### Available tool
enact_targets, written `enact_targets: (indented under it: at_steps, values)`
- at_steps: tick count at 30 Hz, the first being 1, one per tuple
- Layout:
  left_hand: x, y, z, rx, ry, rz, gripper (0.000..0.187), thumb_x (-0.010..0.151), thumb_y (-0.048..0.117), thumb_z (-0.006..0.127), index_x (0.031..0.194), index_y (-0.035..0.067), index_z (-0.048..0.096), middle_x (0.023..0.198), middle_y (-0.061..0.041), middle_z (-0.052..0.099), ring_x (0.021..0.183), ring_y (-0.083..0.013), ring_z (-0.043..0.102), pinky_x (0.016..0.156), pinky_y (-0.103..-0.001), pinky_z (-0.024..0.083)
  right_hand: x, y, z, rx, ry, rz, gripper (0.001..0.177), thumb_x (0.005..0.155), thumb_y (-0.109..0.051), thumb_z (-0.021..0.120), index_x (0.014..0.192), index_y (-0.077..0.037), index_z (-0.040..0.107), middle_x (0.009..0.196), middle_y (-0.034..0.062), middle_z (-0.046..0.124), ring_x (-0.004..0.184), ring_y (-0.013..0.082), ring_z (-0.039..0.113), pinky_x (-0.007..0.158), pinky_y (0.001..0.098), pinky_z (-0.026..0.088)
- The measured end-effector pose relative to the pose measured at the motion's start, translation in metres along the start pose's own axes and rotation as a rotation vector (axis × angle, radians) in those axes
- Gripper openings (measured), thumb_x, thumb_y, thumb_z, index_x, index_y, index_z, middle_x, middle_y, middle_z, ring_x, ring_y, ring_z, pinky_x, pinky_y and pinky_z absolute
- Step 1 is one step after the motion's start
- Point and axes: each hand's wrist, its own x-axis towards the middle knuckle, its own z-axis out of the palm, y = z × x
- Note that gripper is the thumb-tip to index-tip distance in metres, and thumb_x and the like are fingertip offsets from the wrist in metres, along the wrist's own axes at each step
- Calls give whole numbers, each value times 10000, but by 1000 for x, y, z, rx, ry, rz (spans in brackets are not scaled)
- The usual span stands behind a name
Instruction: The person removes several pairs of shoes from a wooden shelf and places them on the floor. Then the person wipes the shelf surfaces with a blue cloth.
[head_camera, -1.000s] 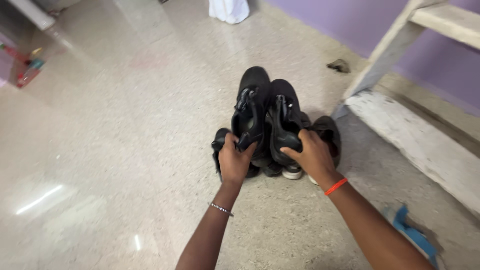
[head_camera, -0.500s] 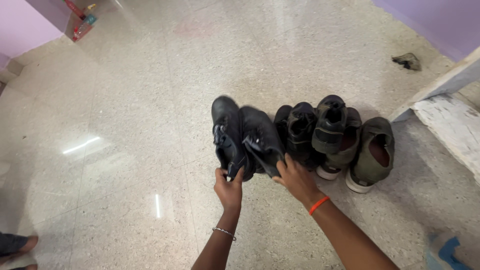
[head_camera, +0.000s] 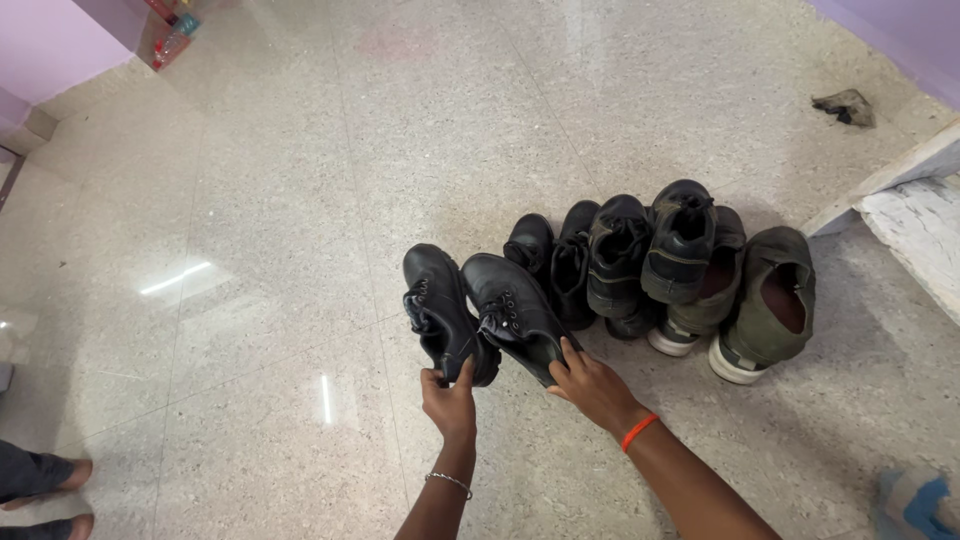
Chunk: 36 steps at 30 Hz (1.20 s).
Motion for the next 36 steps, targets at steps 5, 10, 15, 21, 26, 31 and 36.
enact_targets:
  at_steps: [5, 10, 15, 21, 26, 31, 36]
  values:
    - [5, -16, -1, 22, 65, -158, 454, 813, 255, 887, 821, 66, 473, 750, -35, 575, 655, -111, 504, 576, -281, 458, -7, 3, -1, -44, 9, -96, 455, 882, -480, 704, 894, -52, 548, 1287, 360, 596, 881, 259, 712, 741, 293, 618]
    - [12, -46, -8, 126, 135, -240, 459, 778, 309, 889, 843, 49, 517, 825, -102, 685, 733, -185, 642, 682, -357, 548, -21, 4, -5, -13, -2, -133, 347, 875, -358, 732, 836, -78, 531, 1350, 305, 591, 938, 232, 704, 761, 295, 620]
    - [5, -80, -6, 350, 107, -285, 512, 757, 361, 915, 863, 22, 546, 867, -181, 704, 781, -281, 680, 756, -419, 553, -33, 14, -8, -34, -46, -146, 188, 829, -36, 712, 820, -106, 538, 1442, 210, 568, 1061, 233, 689, 758, 257, 633]
    - [3, -106, -2, 280, 26, -328, 495, 728, 317, 898, 882, 20, 534, 891, -166, 717, 808, -294, 718, 762, -418, 582, -49, 16, -9, 143, -188, -103, 177, 846, 20, 675, 820, -95, 543, 1481, 214, 512, 1121, 293, 646, 679, 283, 632]
    - [1, -125, 11, 343, -27, -249, 431, 757, 275, 891, 881, 28, 560, 885, -173, 718, 813, -314, 706, 780, -425, 556, -57, 24, -13, 146, -274, -76, 169, 873, 42, 647, 851, -97, 553, 1531, 189, 472, 1167, 283, 621, 712, 274, 633]
    - [-1, -144, 27, 374, -111, -216, 377, 773, 230, 869, 888, 32, 569, 879, -186, 712, 818, -347, 689, 790, -440, 537, -60, 36, -18, 124, -359, 10, 165, 848, 40, 659, 871, -98, 573, 1575, 151, 370, 1348, 393, 474, 799, 313, 625]
    - [5, -153, 41, 380, -238, -172, 338, 814, 249, 843, 883, 22, 602, 883, -162, 716, 798, -304, 669, 770, -424, 528, -63, 25, -3, 14, -516, 165, 127, 873, 44, 642, 862, -67, 583, 1646, 152, 246, 1442, 434, 366, 924, 347, 599]
